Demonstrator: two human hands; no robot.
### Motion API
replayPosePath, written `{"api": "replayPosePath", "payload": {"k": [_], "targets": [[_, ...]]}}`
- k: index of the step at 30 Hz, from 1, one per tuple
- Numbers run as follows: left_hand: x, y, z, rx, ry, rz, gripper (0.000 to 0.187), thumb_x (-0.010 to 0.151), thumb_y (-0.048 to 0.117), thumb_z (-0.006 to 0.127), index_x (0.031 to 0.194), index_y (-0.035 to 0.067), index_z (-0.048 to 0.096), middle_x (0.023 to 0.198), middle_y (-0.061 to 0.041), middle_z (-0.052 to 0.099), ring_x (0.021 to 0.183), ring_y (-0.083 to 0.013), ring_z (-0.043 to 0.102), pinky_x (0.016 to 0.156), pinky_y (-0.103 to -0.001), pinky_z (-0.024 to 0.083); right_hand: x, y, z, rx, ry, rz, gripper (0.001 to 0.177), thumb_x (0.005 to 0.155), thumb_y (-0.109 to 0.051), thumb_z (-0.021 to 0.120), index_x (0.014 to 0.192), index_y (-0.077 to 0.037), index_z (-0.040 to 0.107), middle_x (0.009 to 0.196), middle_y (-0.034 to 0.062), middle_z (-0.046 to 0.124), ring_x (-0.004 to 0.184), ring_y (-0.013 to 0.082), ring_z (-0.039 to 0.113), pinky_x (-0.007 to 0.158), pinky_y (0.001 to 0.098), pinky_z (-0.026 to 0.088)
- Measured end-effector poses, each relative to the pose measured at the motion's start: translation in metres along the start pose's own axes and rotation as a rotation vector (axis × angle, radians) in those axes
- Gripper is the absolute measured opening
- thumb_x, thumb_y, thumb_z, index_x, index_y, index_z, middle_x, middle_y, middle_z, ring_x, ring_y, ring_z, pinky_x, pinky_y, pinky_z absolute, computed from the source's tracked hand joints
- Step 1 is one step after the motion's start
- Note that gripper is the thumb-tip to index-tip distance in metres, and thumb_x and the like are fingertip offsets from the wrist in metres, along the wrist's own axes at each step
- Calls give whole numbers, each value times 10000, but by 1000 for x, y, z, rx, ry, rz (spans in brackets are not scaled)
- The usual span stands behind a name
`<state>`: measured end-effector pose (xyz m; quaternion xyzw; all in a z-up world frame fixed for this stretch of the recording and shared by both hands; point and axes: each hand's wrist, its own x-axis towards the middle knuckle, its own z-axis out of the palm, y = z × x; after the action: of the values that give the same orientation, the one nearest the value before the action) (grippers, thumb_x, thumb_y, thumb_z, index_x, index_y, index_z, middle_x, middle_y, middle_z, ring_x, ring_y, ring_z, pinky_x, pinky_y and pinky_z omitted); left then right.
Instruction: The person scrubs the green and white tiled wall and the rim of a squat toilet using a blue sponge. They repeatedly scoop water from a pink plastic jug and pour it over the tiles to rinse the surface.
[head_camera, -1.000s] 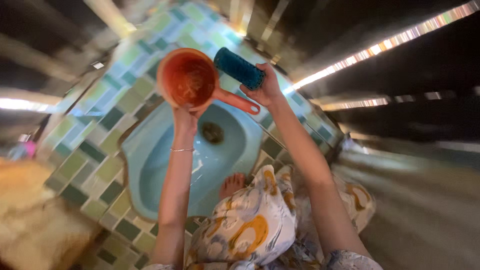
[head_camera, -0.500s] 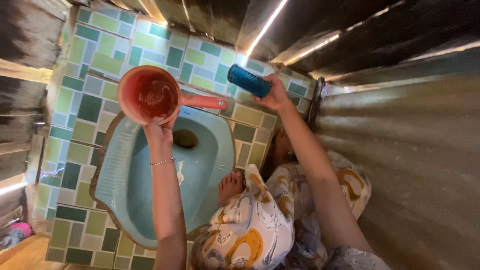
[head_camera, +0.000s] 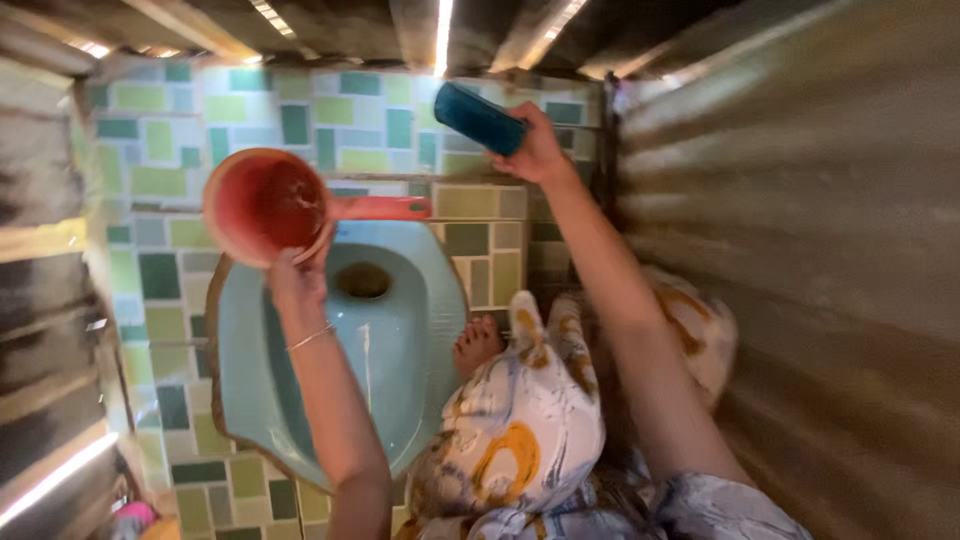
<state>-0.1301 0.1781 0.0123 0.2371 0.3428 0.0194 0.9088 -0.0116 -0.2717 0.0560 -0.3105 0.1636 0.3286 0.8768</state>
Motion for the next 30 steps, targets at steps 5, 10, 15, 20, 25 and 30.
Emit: {"api": "replayPosePath", "payload": {"k": [5,10,15,20,25,30], "targets": [[15,13,-18,77,-35,3,770,760,-141,436,1513,-34,318,1451,-321,517,1251,-533,635,959,-596,551,-6,0,-13,34,36,-60,450,907,-420,578,1182,-68,636,901,118,677,665,245,592,500,348,418],[0,18,-19,345,-150,-51,694,852,-73,482,1537,-23,382,1458,-247,564,1268,-412,644,978,-472,566,-43,-9,-50,53,70,-119,444,901,-399,581,1221,-97,641,904,109,673,667,254,593,526,361,442],[8,13,-2,516,-32,-161,559,901,-7,473,1458,-56,452,1399,-249,605,1188,-376,693,907,-432,592,-58,-20,-94,83,185,-137,438,923,-397,580,1195,-56,615,935,124,686,675,266,602,550,375,455],[-5,17,18,708,22,-145,491,972,67,473,1436,-88,502,1283,-280,673,1003,-375,743,812,-388,637,-57,-17,-113,72,138,-152,413,957,-390,581,1159,-30,611,891,127,661,672,262,602,543,376,445],[-32,19,46,904,-106,174,548,967,100,552,1492,-23,451,1340,-172,655,1035,-257,745,777,-349,642,-56,-20,-129,50,180,-141,404,958,-387,560,1149,-35,614,878,127,662,660,258,607,535,372,441],[-71,21,100,1450,277,286,544,892,225,616,1389,54,476,1178,-148,682,841,-262,715,633,-381,564,-49,-31,-157,-28,253,-69,408,955,-400,577,1108,-24,619,847,127,671,651,266,627,542,394,469]]}}
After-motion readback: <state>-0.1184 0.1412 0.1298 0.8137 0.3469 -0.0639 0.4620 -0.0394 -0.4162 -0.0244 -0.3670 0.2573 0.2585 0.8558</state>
